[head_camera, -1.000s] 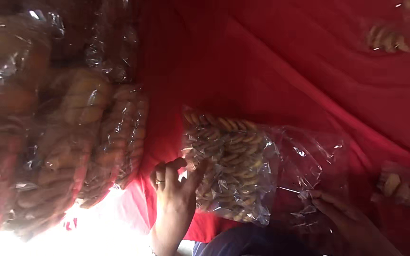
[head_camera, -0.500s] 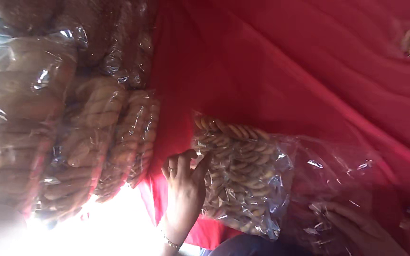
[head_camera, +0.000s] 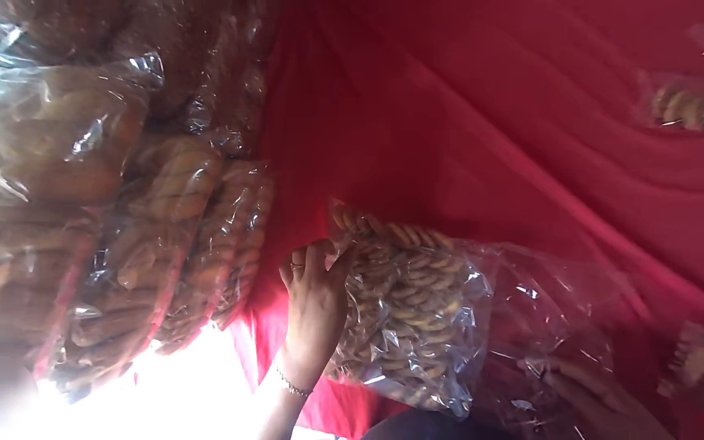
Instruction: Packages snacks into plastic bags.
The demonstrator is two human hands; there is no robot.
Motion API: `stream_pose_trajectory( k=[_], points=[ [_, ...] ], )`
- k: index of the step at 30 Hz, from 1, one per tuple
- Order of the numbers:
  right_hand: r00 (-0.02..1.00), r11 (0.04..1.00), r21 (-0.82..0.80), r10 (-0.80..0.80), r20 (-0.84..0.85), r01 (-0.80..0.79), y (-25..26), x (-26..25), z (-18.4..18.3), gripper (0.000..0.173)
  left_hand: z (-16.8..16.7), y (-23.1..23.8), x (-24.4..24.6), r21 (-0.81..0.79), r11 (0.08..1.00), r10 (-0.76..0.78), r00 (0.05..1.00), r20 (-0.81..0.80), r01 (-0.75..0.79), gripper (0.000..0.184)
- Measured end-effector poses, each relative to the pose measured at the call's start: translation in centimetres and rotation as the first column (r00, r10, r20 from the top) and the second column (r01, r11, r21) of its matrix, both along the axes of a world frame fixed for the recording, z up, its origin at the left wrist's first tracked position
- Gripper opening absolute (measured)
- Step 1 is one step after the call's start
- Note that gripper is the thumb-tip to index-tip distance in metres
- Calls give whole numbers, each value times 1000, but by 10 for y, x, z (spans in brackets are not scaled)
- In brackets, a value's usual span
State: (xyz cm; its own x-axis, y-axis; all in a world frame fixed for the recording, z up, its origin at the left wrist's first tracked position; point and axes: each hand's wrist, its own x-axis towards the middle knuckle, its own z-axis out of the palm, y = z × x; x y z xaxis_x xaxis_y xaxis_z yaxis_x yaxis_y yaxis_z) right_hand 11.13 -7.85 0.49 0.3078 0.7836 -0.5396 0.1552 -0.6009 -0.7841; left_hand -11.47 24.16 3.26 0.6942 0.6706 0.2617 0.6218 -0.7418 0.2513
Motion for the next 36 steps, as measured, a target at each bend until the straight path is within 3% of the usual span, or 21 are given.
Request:
stream_pose_trajectory(
  k=[4, 6, 9, 11, 12, 13, 14, 16, 17, 19, 21, 23, 25, 26, 27, 29, 31, 33, 36],
  points=[
    [994, 994, 26, -103, 24, 102, -11, -3, 1, 30, 4, 1, 1, -13, 1000, 12, 1000, 4, -12, 53],
    [954, 948, 109, -301, -1, 299, -15, -9, 0, 28, 8, 1, 2, -23, 999, 35, 999, 25, -35, 55],
    [719, 734, 96, -617, -320, 672, -4, -21, 0, 25, 25, -7, 1, -44, 998, 43, 993, 114, -38, 54],
    [526, 593, -4, -718, -457, 805, -3, -30, 9, 26, 36, -30, 8, -64, 991, -99, 964, 246, 118, 42],
    [488, 579, -41, -721, -491, 814, -6, -33, 15, 24, 38, -45, 12, -102, 964, -204, 930, 305, 245, 34],
    [525, 620, -47, -700, -484, 783, -14, -33, 19, 22, 38, -62, 18, -152, 909, -316, 881, 353, 387, 26],
    [629, 698, -17, -655, -418, 716, -23, -30, 22, 22, 36, -80, 21, -226, 817, -424, 819, 386, 530, 24],
    [845, 841, 81, -534, -43, 535, -43, -17, 27, 22, 26, -113, 27, -340, 595, -627, 685, 372, 729, 22],
    [850, 870, 132, -492, 188, 474, -55, -8, 27, 24, 19, -130, 32, -360, 519, -697, 627, 348, 776, 19],
    [715, 885, 244, -465, 522, 397, -82, 16, 20, 28, 6, -164, 42, -384, 462, -773, 575, 267, 799, 22],
    [568, 897, 281, -435, 699, 341, -105, 47, 10, 29, -12, -196, 56, -383, 511, -796, 592, 127, 769, 28],
    [504, 922, 166, -335, 796, 350, -116, 74, 9, 28, -29, -220, 74, -421, 601, -773, 629, -88, 680, 31],
    [576, 950, -95, -100, 811, 297, -118, 99, 9, 58, -35, -230, 91, -567, 647, -728, 633, -262, 509, 38],
    [624, 948, -205, 10, 782, 242, -115, 107, 4, 74, -36, -231, 91, -606, 652, -702, 665, -256, 455, 39],
    [651, 948, -259, 79, 755, 186, -116, 113, -3, 79, -35, -232, 88, -630, 647, -669, 717, -198, 430, 38],
    [664, 969, -226, 104, 740, 100, -122, 122, -17, 65, -26, -239, 85, -594, 685, -560, 826, -60, 421, 36],
    [668, 992, -103, 32, 743, 66, -127, 121, -20, 52, -11, -242, 97, -600, 742, -480, 862, -165, 299, 44],
    [761, 992, 73, -126, 636, 103, -130, 110, -15, 50, -14, -240, 112, -660, 739, -443, 834, -329, 133, 45],
    [870, 980, 165, -180, 458, 116, -125, 94, -6, 51, -32, -241, 113, -715, 696, -348, 904, -249, 71, 34]
  ],
)
